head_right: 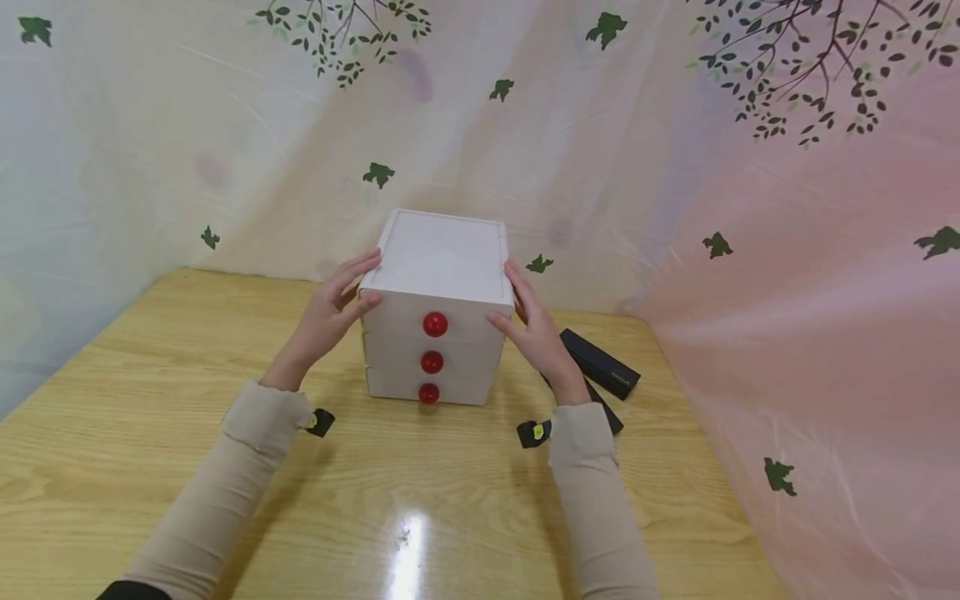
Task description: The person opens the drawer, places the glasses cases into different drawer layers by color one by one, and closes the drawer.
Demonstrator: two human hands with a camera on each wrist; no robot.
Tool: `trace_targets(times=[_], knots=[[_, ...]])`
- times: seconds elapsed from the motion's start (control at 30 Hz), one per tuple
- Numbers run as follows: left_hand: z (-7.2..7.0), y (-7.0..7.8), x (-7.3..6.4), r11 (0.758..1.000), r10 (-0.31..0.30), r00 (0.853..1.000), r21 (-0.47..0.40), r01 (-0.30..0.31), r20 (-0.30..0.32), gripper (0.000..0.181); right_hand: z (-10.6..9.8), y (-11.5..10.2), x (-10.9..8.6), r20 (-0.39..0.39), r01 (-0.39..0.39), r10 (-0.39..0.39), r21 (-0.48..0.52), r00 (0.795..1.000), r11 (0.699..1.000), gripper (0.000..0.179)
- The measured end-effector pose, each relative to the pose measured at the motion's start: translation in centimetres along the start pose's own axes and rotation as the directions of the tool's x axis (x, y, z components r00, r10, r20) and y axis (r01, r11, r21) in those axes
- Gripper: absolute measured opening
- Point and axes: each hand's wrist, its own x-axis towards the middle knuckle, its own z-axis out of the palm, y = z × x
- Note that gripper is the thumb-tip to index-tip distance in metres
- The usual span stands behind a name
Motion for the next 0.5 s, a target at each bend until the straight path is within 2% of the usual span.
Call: trace_targets(times=[0.17,0.27,0.5], knots=[[0.0,0.1,0.0,0.998,0.014,1.0,0.055,-0.014,0.004,0.052,0.3,-1.9,-0.8,-0.002,0.004,-0.004,-0.003,1.0,1.0,0.076],[0.1,0.0,0.0,0.998,0.017,1.0,0.065,-0.017,0.005,0.051,0.3,-2.3,-1.1,0.002,0.014,-0.014,-0.011,1.0,1.0,0.077],[-0.1,0.2,0.0,0.998,0.003,1.0,0.061,-0.003,0.011,0.052,-0.1,-0.6,-1.3,-0.003,0.019,-0.02,-0.02,1.0,1.0,0.077]])
